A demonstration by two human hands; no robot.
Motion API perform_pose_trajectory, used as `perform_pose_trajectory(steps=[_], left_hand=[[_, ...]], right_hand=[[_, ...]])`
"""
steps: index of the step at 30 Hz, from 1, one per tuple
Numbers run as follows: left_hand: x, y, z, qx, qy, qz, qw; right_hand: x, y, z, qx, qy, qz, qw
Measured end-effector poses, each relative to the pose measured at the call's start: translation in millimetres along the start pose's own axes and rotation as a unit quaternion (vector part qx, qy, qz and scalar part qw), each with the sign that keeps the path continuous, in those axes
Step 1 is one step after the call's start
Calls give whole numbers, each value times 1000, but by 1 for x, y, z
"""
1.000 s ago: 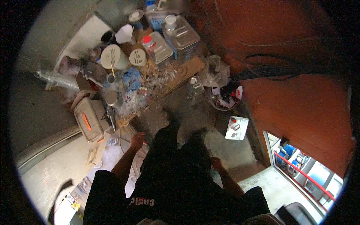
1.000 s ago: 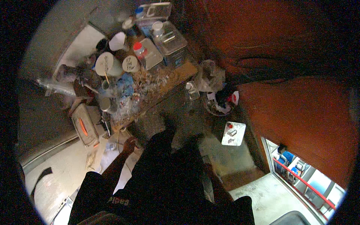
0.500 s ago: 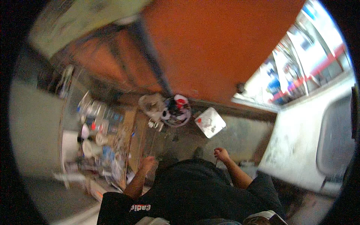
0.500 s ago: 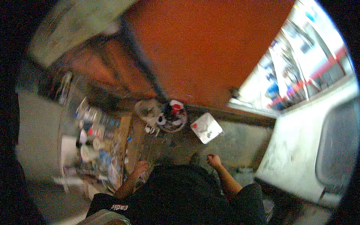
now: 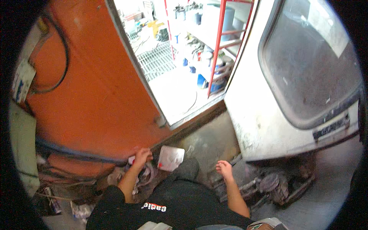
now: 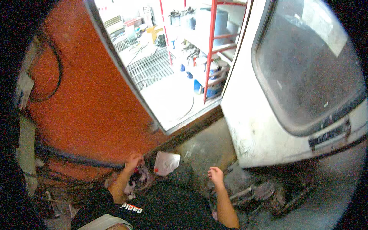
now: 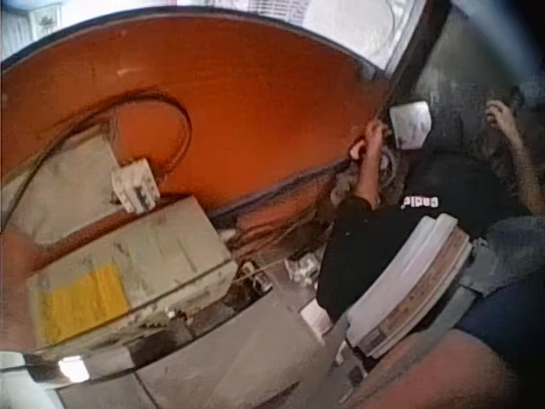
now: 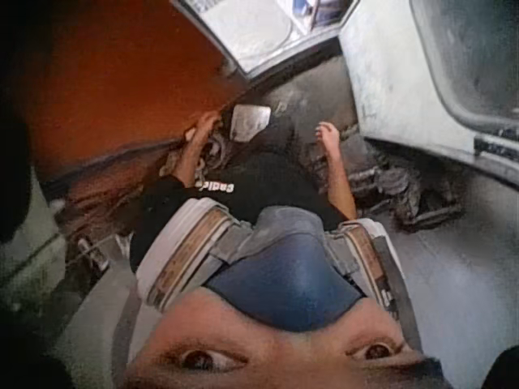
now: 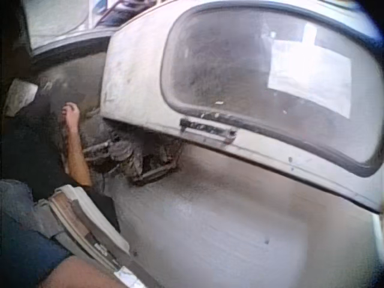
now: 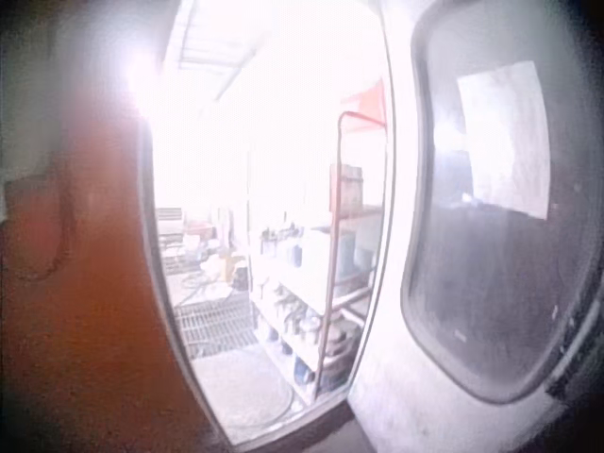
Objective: The person mixes paint in a small container using a wooden stick, then removes gloves and walks to a car. They inspect the car's hood and bumper area, touching the surface with a finger to check the finish.
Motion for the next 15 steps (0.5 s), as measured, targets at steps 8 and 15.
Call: perform_pose_trajectory(steps=[8,15], left_hand=[[186,11,93,-73,202,88,973],[210,-124,136,13,104,209,972]], right_hand=[[58,141,97,-41,74,-103,991],[219,350,252,-240,175,-369,880]])
Point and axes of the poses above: each hand's wrist, its own z-axis towards the middle knuckle, its own x-axis out of the palm, y = z × x, the point moved 9 cm from there along z, towards the middle knuckle, and after that the axes turned 2 degrees about y, right-handed, at the moved point
